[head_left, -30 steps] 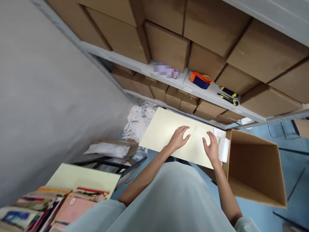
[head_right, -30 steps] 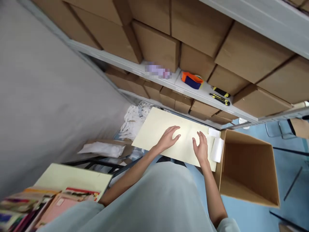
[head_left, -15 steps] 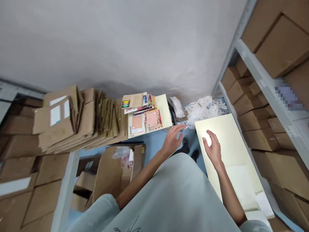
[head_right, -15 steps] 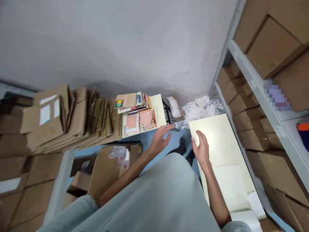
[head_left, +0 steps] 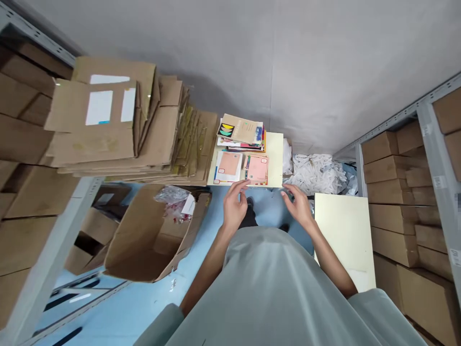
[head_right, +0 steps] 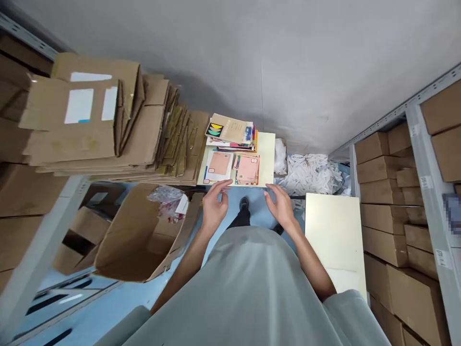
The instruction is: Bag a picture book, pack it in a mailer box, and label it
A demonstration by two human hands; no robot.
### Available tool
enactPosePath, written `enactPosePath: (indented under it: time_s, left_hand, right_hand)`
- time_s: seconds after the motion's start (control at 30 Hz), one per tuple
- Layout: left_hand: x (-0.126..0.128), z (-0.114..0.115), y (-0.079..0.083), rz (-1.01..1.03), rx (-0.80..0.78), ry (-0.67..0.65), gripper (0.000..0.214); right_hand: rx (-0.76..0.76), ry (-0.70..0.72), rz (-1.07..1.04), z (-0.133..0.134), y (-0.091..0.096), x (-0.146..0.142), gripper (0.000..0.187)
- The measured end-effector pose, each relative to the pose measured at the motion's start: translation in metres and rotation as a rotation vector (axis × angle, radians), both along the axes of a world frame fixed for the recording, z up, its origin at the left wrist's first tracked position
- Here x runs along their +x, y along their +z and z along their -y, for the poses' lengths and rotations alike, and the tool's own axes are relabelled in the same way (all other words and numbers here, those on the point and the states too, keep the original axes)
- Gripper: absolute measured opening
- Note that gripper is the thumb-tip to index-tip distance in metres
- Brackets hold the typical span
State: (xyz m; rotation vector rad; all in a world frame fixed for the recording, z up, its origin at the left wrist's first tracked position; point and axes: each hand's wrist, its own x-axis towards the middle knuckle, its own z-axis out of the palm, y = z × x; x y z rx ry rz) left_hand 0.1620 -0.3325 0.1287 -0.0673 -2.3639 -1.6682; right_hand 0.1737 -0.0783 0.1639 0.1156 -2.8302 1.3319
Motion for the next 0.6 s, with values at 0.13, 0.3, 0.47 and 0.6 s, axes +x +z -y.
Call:
enactPosePath:
  time_s: [0.13, 0.3, 0.47, 0.6]
  left_hand:
    - [-0.038, 0.060, -0.020, 0.153, 0.205, 0.023, 0.033]
    - [-0.113, 0.102, -0.062, 0.316, 0.482, 0.051, 0.032]
    - [-0.225, 0.114, -0.100, 0.345, 0.240, 0.184, 0.052]
    - [-0.282, 0.117, -0.118, 0.453, 0.149, 0.159, 0.048]
  right_hand:
    - [0.018, 0.040, 0.027, 0.064, -0.013, -0.066, 0.037]
    - [-0.069, -0.019, 0.120, 0.128, -0.052, -0.157, 0.040]
    - [-0.095, -0.260, 0.311, 0.159, -0.098, -0.240, 0.031]
    - [-0.128, -0.367, 0.369, 0.171, -0.118, -0.276, 0.017]
